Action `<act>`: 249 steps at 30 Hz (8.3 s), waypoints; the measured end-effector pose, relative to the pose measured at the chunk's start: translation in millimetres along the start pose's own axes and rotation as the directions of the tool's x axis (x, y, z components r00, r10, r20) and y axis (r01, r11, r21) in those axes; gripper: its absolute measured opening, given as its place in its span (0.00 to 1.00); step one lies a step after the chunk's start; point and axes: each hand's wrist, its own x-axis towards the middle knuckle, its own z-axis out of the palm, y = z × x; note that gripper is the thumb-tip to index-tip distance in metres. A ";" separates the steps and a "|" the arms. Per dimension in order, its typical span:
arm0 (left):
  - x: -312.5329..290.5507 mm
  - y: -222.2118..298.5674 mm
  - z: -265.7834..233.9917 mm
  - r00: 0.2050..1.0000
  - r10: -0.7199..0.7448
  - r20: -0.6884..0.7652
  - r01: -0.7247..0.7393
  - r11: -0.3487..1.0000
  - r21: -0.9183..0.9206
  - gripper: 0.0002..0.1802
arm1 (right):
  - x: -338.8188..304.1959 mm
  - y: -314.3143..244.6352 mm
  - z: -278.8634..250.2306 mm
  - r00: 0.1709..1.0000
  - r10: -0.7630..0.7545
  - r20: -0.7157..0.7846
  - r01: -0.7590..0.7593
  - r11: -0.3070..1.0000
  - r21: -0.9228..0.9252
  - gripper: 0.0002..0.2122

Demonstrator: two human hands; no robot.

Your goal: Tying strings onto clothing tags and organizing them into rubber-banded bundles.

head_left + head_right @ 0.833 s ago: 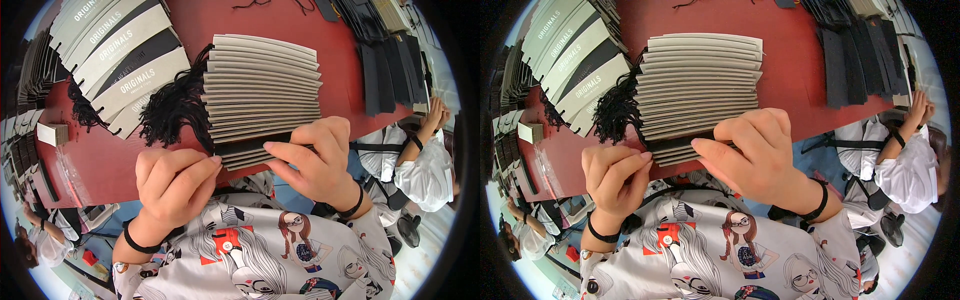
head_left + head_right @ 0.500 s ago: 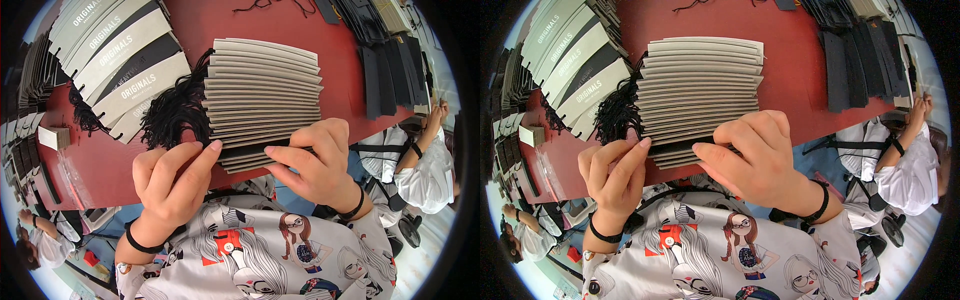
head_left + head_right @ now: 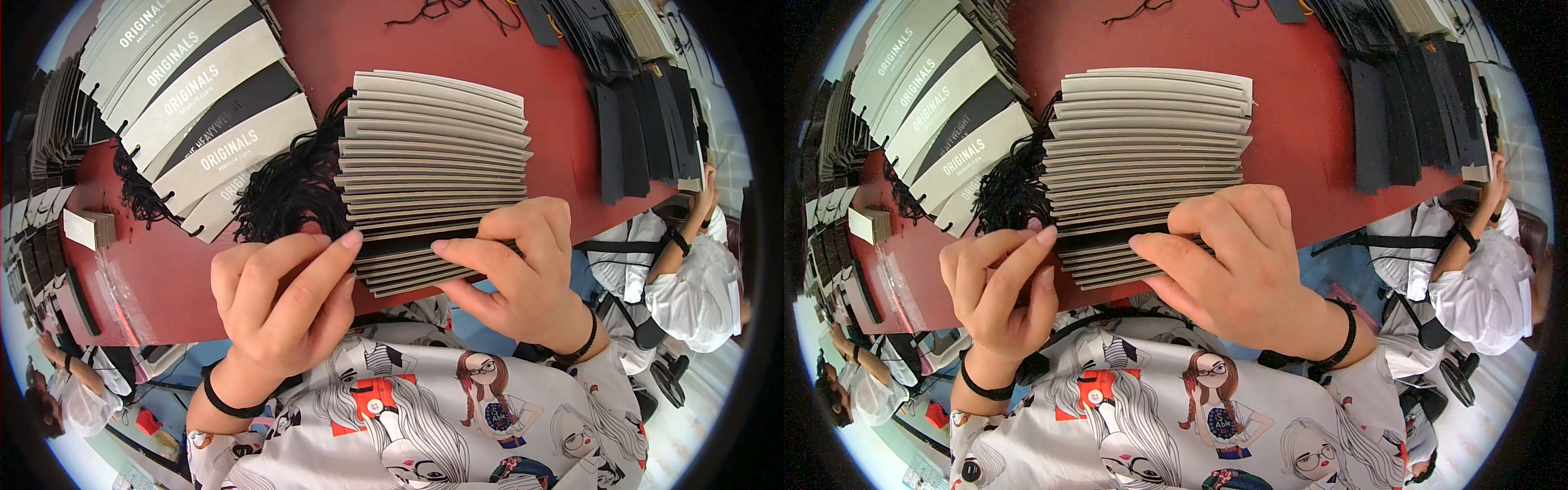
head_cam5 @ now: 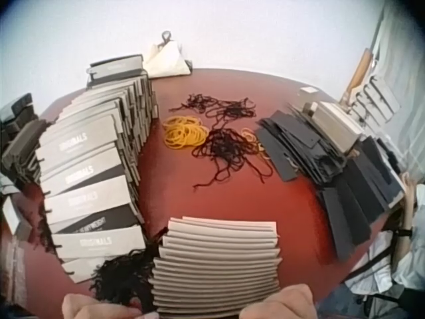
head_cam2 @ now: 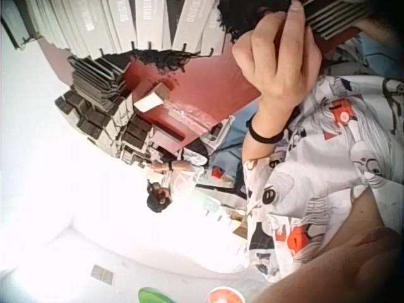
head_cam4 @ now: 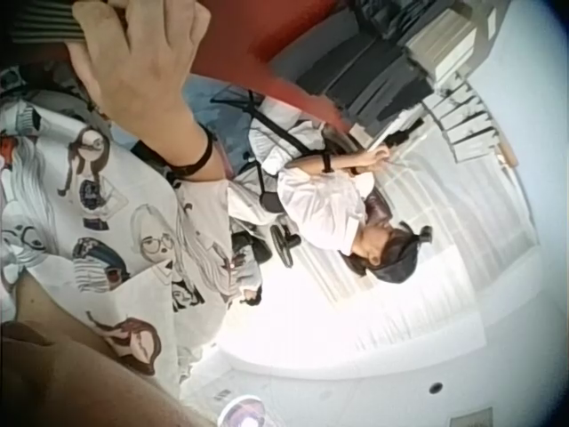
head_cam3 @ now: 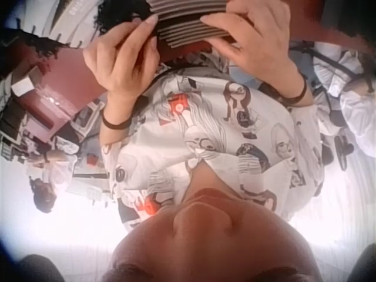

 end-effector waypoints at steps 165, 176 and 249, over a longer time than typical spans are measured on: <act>94.3 -41.2 4.4 0.945 -0.058 0.322 0.130 0.970 -0.207 0.17 | 40.1 22.5 -17.2 0.959 0.033 0.282 -0.084 0.982 0.170 0.41; 91.7 -48.3 12.7 0.961 0.093 0.259 -0.052 0.985 -0.162 0.17 | 38.6 18.3 -16.1 0.957 0.009 0.290 -0.050 0.990 0.133 0.39; 118.7 -38.6 38.0 0.940 0.133 0.313 -0.147 0.989 0.019 0.16 | 32.7 31.6 -19.5 0.942 0.062 0.331 -0.113 0.984 0.138 0.48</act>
